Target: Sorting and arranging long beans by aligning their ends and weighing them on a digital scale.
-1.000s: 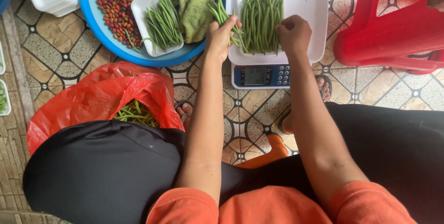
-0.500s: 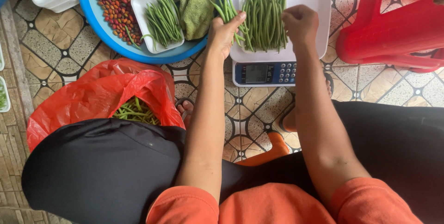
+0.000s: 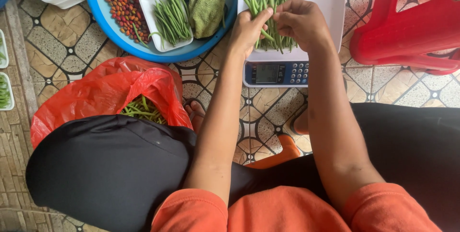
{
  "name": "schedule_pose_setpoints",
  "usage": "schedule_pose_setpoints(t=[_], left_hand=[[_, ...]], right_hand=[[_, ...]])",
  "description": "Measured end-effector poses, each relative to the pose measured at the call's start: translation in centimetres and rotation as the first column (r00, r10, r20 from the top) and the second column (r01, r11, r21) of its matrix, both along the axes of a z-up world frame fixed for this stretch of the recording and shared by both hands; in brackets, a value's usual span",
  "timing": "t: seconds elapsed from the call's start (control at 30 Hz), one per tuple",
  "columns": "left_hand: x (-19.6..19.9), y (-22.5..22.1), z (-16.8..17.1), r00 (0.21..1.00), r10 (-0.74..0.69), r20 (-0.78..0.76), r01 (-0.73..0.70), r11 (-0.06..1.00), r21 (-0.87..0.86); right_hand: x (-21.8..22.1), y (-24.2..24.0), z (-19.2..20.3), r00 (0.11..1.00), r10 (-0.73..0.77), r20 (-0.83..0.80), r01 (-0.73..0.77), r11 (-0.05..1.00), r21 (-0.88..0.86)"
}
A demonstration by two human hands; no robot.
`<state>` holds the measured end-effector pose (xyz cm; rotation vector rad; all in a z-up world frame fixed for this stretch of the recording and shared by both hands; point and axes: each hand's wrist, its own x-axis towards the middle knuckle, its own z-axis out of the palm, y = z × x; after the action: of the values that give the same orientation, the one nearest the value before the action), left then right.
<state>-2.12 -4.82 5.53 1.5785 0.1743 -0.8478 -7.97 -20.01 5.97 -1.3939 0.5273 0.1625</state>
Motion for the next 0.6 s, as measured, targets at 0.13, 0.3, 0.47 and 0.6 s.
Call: schedule_pose_setpoints(t=[0.13,0.3,0.47,0.6], left_hand=[[0.0,0.3,-1.6,0.998,-0.044,0.053,0.047,0.998,-0.047],[0.1,0.3,-0.7,0.997,-0.052,0.057,0.049,0.997,0.053],[0.4,0.6,-0.8,0.992,-0.108,0.058,0.109,0.994,-0.009],[0.2,0.6,0.7,0.987,-0.155,0.049,0.155,0.988,-0.008]], right_hand=[[-0.1,-0.1,-0.8,0.999,-0.038,-0.021,0.039,0.998,0.043],[0.0,-0.1,-1.7,0.994,-0.108,0.008,0.107,0.989,0.101],[0.1,-0.5,-1.8,0.979,-0.196,0.047,0.184,0.966,0.183],[0.0,-1.2,-1.8,0.992,-0.128,0.017,0.121,0.968,0.221]])
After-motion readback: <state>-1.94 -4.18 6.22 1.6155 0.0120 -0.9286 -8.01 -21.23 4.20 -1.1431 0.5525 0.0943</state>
